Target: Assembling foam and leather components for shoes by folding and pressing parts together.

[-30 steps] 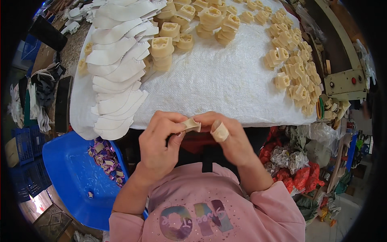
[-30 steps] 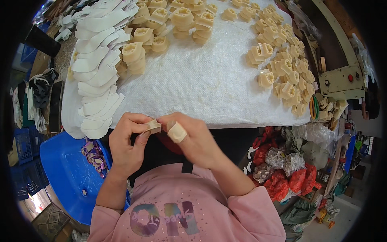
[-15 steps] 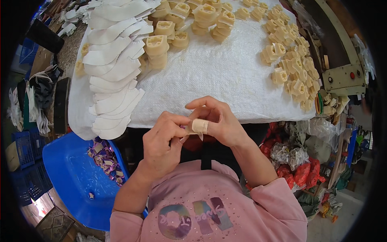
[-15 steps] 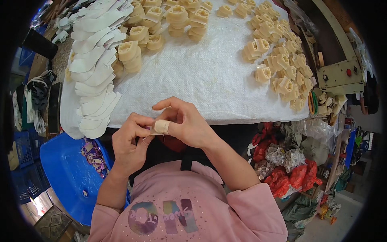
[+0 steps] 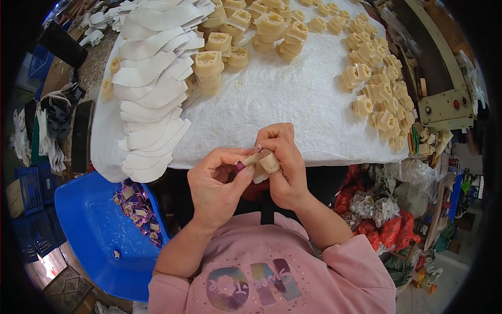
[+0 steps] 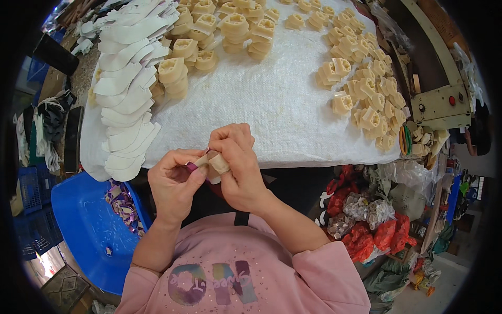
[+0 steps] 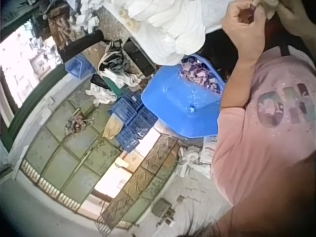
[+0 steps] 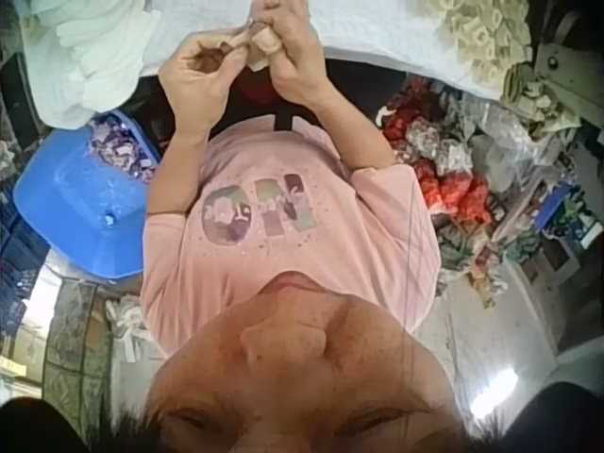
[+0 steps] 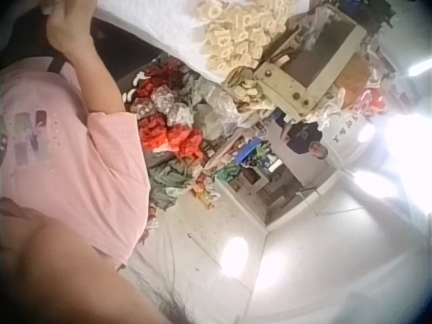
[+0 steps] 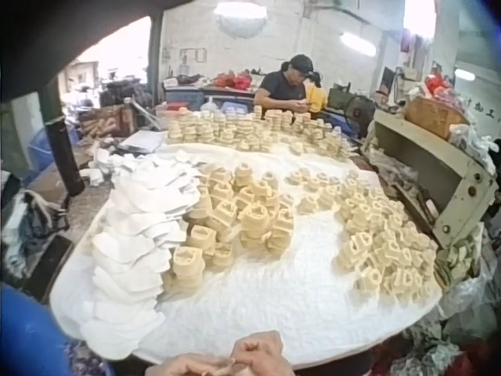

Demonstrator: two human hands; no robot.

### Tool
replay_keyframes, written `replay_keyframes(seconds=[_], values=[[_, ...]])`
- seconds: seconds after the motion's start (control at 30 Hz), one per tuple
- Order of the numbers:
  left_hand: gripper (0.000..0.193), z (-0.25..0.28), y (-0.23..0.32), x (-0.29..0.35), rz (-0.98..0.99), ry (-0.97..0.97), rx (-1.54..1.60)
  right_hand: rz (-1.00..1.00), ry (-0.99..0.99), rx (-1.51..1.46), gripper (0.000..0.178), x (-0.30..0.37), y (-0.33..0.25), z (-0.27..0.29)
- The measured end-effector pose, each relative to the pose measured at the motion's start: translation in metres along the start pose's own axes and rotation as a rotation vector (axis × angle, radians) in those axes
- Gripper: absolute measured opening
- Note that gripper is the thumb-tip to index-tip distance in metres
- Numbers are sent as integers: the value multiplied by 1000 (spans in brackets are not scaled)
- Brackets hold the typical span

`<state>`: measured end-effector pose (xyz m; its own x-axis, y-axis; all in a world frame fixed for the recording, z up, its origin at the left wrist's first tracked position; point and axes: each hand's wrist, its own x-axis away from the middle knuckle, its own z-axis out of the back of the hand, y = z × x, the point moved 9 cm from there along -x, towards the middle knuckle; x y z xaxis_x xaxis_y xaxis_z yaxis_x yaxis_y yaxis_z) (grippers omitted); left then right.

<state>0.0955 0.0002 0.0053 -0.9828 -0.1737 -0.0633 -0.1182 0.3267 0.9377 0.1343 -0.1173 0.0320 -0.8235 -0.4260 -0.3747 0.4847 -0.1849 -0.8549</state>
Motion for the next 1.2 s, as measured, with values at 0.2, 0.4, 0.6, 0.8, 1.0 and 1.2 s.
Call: replay_keyframes(seconds=[0.2, 0.4, 0.6, 0.8, 1.0, 1.2], values=[[12, 4, -5, 0, 108, 33, -77, -50, -38, -201, 20, -8, 9, 4], [13, -3, 0, -1, -41, -3, -145, 183, 9, 209, 17, -3, -18, 11], [12, 3, 25, -5, -256, -3, -488, -96, -69, -553, 25, -1, 11, 16], [24, -20, 46, 5, -632, -128, -798, -509, -227, -662, 49, 5, 32, 4], [61, -4, 2, 2, -100, -240, -272, 38, -122, -237, 51, -5, -1, 24], [56, -25, -24, 11, 242, -350, 18, 127, -168, -94, 49, 1, -15, 2]])
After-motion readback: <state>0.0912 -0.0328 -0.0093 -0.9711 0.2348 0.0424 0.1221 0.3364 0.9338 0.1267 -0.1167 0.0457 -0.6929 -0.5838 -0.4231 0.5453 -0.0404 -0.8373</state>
